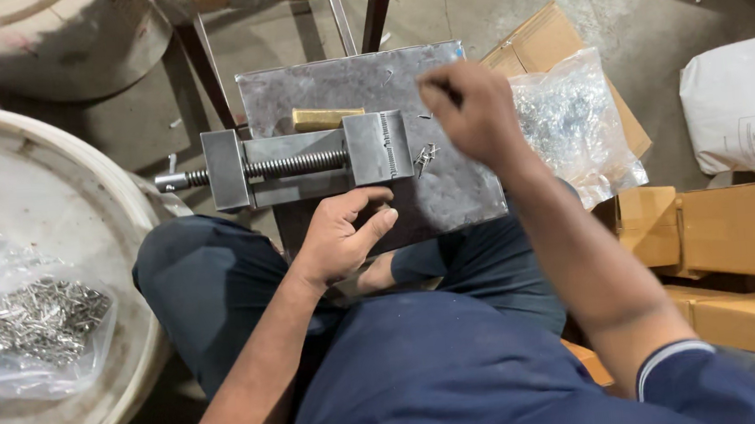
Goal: The person sits cross-legged and uses a manual screw press to bend small metal pins. They pick up individual pins from a plastic bag, insert them into the press, and tighten the screw to bend the metal. The bent pins are then removed and placed on the metal plate.
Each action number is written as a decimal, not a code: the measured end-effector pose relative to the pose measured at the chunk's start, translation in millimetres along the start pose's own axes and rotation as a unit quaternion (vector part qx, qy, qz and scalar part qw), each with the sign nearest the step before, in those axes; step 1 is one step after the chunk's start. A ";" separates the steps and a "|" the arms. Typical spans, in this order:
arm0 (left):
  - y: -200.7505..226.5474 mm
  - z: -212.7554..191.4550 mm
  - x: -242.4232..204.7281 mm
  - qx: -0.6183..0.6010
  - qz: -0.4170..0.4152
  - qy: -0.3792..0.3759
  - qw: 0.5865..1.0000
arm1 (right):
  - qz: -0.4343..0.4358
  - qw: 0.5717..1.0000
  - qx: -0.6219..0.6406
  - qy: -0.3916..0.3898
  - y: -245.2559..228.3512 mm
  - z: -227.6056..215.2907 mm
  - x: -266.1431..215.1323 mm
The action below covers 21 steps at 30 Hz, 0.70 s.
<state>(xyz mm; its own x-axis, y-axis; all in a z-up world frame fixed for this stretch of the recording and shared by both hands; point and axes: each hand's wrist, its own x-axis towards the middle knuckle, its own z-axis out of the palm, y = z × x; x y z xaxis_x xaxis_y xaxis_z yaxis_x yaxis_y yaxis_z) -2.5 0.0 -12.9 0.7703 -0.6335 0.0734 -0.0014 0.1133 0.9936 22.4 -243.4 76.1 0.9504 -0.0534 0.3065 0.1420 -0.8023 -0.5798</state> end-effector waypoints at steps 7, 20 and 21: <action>4.1 0.6 2.6 -0.016 -0.019 0.004 1.000 | 0.072 0.997 0.003 -0.041 67.1 40.7 51.6; 3.4 3.4 3.5 0.017 0.011 -0.001 1.000 | -0.057 0.998 -0.007 0.000 42.8 24.7 26.1; 4.1 2.2 4.2 0.023 0.008 -0.002 1.000 | -0.046 0.999 0.004 0.015 29.5 16.3 14.9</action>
<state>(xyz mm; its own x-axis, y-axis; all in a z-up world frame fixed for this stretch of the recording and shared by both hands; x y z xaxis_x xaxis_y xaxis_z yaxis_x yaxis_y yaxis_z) -0.7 -3.9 -8.3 0.7669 -0.6354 0.0905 -0.0433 0.0896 0.9950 45.3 -258.2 51.2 0.9244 0.0011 0.3813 0.2297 -0.7999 -0.5544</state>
